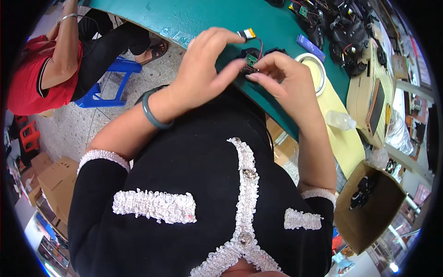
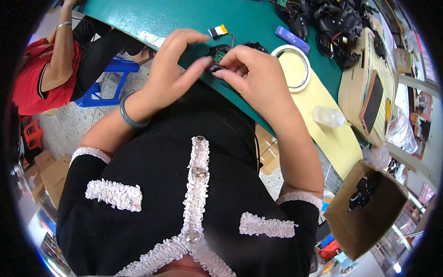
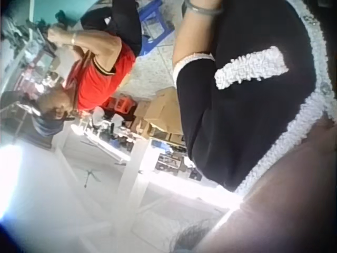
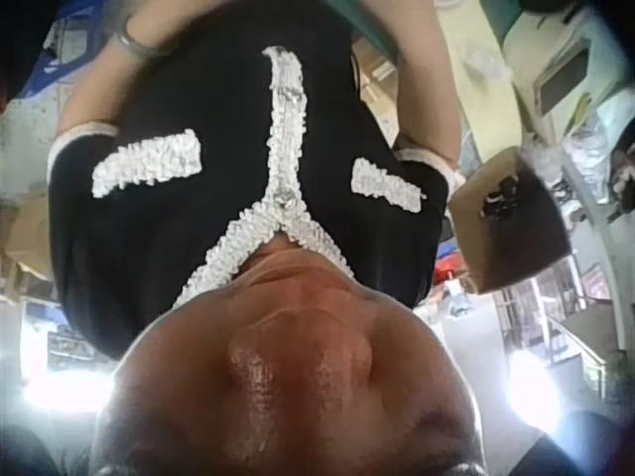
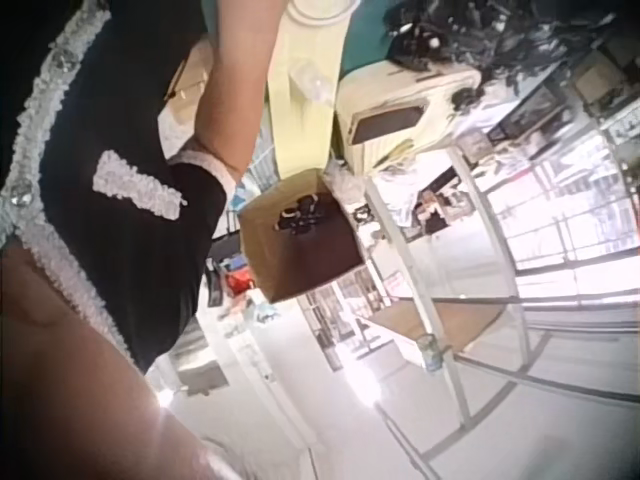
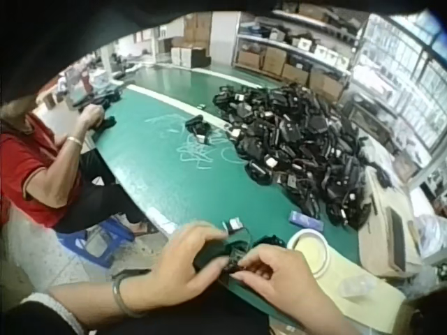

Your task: The person assembles small black electronic devices at a workbench. They open the device casing, apply a clear liquid from a bottle to the internal components, and then close the casing. The person repeats this process for multiple units, handling them one at a time.

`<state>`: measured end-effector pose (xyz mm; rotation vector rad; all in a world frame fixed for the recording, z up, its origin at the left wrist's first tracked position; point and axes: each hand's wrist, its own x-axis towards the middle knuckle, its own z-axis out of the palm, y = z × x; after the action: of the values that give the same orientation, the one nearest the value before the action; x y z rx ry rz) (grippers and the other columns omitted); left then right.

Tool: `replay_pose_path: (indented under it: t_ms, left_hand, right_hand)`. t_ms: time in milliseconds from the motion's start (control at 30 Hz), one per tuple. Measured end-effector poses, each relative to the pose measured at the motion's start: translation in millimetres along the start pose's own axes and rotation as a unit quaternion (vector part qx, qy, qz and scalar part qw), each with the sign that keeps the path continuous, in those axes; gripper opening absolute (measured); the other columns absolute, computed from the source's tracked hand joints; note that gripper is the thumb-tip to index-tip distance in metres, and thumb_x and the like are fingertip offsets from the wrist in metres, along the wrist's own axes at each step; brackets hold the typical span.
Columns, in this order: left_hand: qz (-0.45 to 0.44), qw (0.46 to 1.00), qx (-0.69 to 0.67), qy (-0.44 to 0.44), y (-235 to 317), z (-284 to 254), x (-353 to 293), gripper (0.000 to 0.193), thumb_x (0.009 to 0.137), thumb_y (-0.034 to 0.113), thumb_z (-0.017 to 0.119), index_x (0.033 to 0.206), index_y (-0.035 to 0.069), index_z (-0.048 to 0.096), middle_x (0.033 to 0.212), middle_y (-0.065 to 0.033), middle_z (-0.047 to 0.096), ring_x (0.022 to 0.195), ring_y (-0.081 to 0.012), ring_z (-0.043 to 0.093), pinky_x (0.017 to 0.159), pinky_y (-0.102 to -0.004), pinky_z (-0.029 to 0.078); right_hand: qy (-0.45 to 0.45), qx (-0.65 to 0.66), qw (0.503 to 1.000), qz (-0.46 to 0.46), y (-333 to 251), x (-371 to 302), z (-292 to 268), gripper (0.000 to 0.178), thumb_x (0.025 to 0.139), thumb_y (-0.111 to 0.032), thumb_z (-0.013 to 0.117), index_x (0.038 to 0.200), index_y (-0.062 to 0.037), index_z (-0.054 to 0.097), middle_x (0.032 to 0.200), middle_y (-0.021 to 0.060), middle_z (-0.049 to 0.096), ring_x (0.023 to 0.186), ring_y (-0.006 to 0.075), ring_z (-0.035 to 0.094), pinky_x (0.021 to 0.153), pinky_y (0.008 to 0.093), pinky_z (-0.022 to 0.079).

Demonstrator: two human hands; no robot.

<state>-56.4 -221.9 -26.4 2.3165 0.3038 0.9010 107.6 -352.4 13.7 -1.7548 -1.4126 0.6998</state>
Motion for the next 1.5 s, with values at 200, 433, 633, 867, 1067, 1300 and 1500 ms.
replay_pose_path:
  t_ms: [200, 433, 633, 867, 1067, 1300, 1500]
  left_hand:
    - [-0.015, 0.999, 0.036, -0.037, 9, -1, -6, 0.042, 0.077, 0.013, 0.076, 0.115, 0.005, 0.060, 0.112, -0.0117, 0.063, 0.106, -0.0316, 0.058, 0.092, -0.0401, 0.042]
    - [-0.048, 0.993, -0.069, -0.078, -8, -10, 9, 0.045, 0.079, 0.000, 0.070, 0.123, 0.006, 0.059, 0.118, -0.0104, 0.064, 0.105, -0.0260, 0.062, 0.091, -0.0348, 0.047]
    - [-0.045, 0.991, -0.095, -0.084, -17, -19, 20, 0.048, 0.080, -0.004, 0.068, 0.127, 0.005, 0.057, 0.123, -0.0119, 0.062, 0.112, -0.0250, 0.060, 0.095, -0.0339, 0.047]
    - [-0.003, 0.998, -0.054, -0.045, -17, -21, 5, 0.051, 0.077, 0.009, 0.076, 0.123, 0.003, 0.058, 0.128, -0.0153, 0.056, 0.120, -0.0299, 0.055, 0.101, -0.0376, 0.042]
    - [-0.012, 0.999, -0.014, -0.043, -10, -15, -2, 0.057, 0.071, 0.014, 0.081, 0.122, 0.004, 0.058, 0.123, -0.0161, 0.057, 0.114, -0.0334, 0.056, 0.098, -0.0392, 0.044]
    - [-0.002, 1.000, 0.024, -0.018, -9, -10, 6, 0.053, 0.073, 0.008, 0.079, 0.122, 0.005, 0.059, 0.109, -0.0136, 0.063, 0.105, -0.0307, 0.060, 0.093, -0.0380, 0.047]
    - [-0.130, 0.958, -0.248, -0.068, -9, -20, 6, 0.044, 0.084, -0.002, 0.068, 0.126, 0.002, 0.054, 0.104, -0.0075, 0.062, 0.091, -0.0122, 0.063, 0.079, -0.0248, 0.050]
  right_hand:
    - [0.011, 0.114, 0.992, 0.058, 6, -2, -3, 0.017, 0.076, -0.003, 0.077, 0.092, -0.0011, 0.071, 0.083, 0.0046, 0.067, 0.070, 0.0100, 0.062, 0.064, 0.0230, 0.050]
    - [0.059, 0.025, 0.997, -0.043, 4, -2, -4, 0.018, 0.074, -0.001, 0.076, 0.092, -0.0034, 0.072, 0.086, 0.0070, 0.066, 0.073, 0.0145, 0.064, 0.067, 0.0252, 0.051]
    - [0.123, -0.165, 0.963, -0.171, 12, 7, -16, 0.023, 0.070, -0.008, 0.078, 0.092, -0.0064, 0.071, 0.094, 0.0076, 0.066, 0.089, 0.0254, 0.062, 0.077, 0.0346, 0.049]
    - [0.090, -0.163, 0.974, -0.129, 19, 6, -9, 0.025, 0.070, -0.013, 0.080, 0.092, -0.0070, 0.071, 0.092, 0.0077, 0.064, 0.091, 0.0272, 0.061, 0.079, 0.0366, 0.048]
    - [0.084, -0.163, 0.973, -0.137, 21, 7, -9, 0.031, 0.067, -0.017, 0.082, 0.095, -0.0082, 0.071, 0.092, 0.0074, 0.063, 0.090, 0.0272, 0.060, 0.079, 0.0366, 0.048]
    - [0.074, -0.194, 0.969, -0.136, 17, 7, -10, 0.037, 0.064, -0.017, 0.083, 0.098, -0.0105, 0.070, 0.094, 0.0067, 0.061, 0.091, 0.0266, 0.058, 0.079, 0.0368, 0.048]
    - [0.036, -0.110, 0.989, -0.096, 6, 0, -13, 0.038, 0.065, -0.024, 0.085, 0.096, -0.0083, 0.070, 0.089, 0.0076, 0.062, 0.081, 0.0267, 0.063, 0.069, 0.0353, 0.051]
